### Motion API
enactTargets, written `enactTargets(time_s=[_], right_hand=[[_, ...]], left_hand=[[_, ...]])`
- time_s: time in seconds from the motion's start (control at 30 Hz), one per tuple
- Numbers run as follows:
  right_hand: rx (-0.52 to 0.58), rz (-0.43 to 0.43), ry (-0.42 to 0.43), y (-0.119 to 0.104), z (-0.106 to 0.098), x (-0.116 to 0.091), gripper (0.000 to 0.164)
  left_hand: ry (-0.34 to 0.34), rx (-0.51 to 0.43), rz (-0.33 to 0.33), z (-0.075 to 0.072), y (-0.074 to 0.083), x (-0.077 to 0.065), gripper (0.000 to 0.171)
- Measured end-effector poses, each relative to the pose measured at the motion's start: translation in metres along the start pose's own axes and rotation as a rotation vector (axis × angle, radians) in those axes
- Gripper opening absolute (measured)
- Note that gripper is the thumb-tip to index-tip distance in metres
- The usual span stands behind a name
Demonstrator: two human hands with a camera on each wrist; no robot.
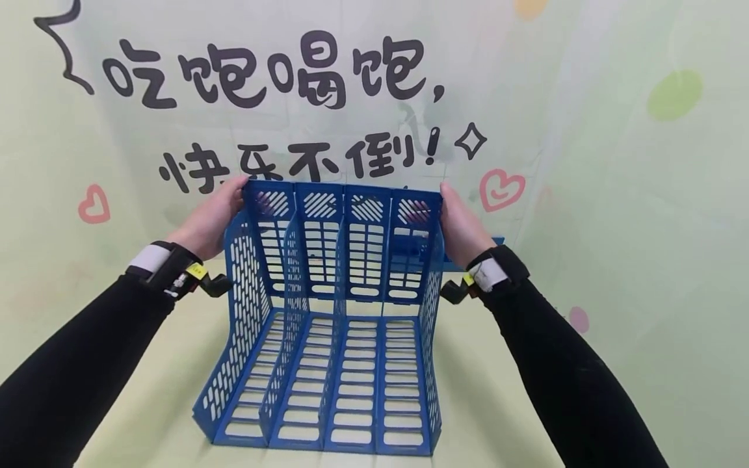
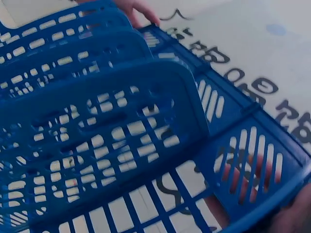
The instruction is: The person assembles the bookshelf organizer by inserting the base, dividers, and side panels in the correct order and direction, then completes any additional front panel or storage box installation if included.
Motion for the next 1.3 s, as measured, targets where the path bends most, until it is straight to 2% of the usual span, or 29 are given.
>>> enactTargets(time_s=[0.1,0.23,0.5,0.63,0.73,0.87,0.97,1.3], right_hand=[[0.032,0.013,-0.023,0.0,-0.004,0.007,0.069],[0.009,0.037,-0.041,0.004,-0.009,0.012,0.069],[-0.053,-0.026,-0.046,0.004,-0.011,0.019,0.077],[-0.069,-0.064,-0.03,0.002,-0.005,0.02,0.072],[-0.082,-0.076,-0.026,-0.002,0.004,0.013,0.068],[-0.123,-0.065,-0.046,-0.002,0.007,0.011,0.074],[-0.155,-0.055,-0.063,0.004,0.001,0.019,0.08],[-0.178,-0.015,-0.112,0.009,0.0,0.021,0.091]], left_hand=[[-0.055,-0.025,0.0,0.005,0.003,0.0,0.075],[-0.111,-0.015,-0.005,0.012,0.006,0.001,0.081],[-0.106,0.016,-0.009,0.013,0.002,0.005,0.078],[-0.082,-0.001,-0.02,0.007,-0.004,0.007,0.074],[-0.077,-0.007,-0.03,0.004,-0.008,0.007,0.074],[-0.093,0.002,-0.01,0.005,-0.006,0.006,0.079],[-0.1,0.013,-0.002,0.005,-0.005,0.006,0.081],[-0.107,0.062,-0.024,0.004,-0.006,0.003,0.082]])
Point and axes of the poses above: each hand's wrist, its own x-axis towards the middle knuckle, its own z-axis out of the palm, y = z × x, the point moved 10 cm from there along x, towards the middle knuckle, and after that the axes turned 5 degrees about x, right-handed, at the moved point
